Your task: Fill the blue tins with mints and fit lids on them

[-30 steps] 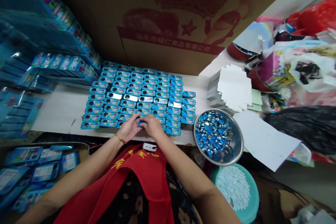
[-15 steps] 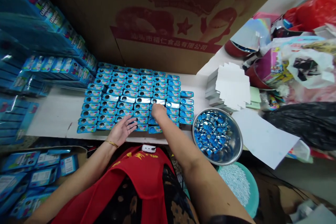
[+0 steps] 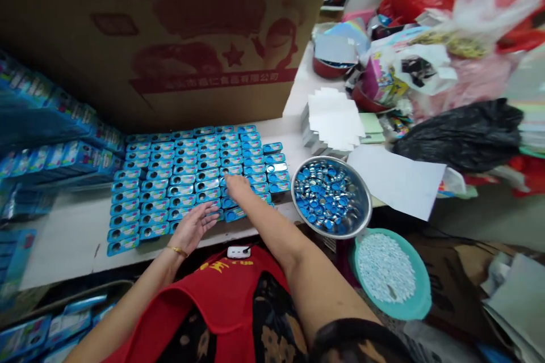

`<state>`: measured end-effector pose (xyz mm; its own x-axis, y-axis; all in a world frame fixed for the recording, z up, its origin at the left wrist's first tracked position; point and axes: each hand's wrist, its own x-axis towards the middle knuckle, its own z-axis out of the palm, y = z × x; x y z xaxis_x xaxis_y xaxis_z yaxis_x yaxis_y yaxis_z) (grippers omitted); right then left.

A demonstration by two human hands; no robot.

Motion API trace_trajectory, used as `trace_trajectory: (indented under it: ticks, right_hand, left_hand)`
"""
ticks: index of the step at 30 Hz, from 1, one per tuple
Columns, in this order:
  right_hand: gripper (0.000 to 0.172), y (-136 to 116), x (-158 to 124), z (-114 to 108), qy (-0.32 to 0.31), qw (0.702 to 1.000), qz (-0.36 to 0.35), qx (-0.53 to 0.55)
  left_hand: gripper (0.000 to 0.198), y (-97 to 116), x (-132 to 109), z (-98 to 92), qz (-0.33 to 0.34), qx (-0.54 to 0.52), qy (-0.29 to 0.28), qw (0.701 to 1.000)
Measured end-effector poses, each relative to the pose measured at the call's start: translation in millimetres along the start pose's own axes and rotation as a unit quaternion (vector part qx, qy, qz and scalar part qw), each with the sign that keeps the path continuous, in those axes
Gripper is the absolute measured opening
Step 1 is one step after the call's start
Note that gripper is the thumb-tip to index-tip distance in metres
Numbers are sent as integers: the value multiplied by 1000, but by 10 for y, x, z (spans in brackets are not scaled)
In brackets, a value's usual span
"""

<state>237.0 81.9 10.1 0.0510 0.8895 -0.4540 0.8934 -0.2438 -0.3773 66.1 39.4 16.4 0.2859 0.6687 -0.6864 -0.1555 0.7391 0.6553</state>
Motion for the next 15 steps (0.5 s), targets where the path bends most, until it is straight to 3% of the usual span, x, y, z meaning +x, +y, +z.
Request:
trace_trajectory:
  ticks: [2, 3, 5, 6, 8, 10, 12, 15]
  right_hand:
    - [38, 438, -327, -37, 78, 997, 11, 14]
    - [37, 717, -500, -49, 178, 983, 29, 37]
    - [44, 1312, -817, -42, 318, 932, 166, 58]
    - [52, 1588, -938, -14, 334, 904, 258, 64]
    - [78, 2012, -1065, 100, 266, 881, 380, 95]
    - [91, 2225, -1044, 267, 190, 876, 432, 104]
    - [86, 2275, -943, 427, 177, 879, 434, 81]
    - [63, 2300, -809, 548, 228, 897, 374, 65]
  left_hand:
    - [26, 1, 20, -21, -7, 15, 5, 1000]
    - [25, -6, 39, -27, -9, 20, 8, 1000]
    - [25, -33, 82, -2, -12, 27, 6, 1000]
    - [25, -51, 97, 35, -14, 29, 4, 999]
    - [25, -90, 107, 155, -19, 34, -3, 999]
    - [24, -127, 98, 312, -24, 37, -8, 999]
    - [23, -156, 91, 466, -29, 40, -14, 999]
    - [22, -179, 108, 637, -30, 43, -26, 998]
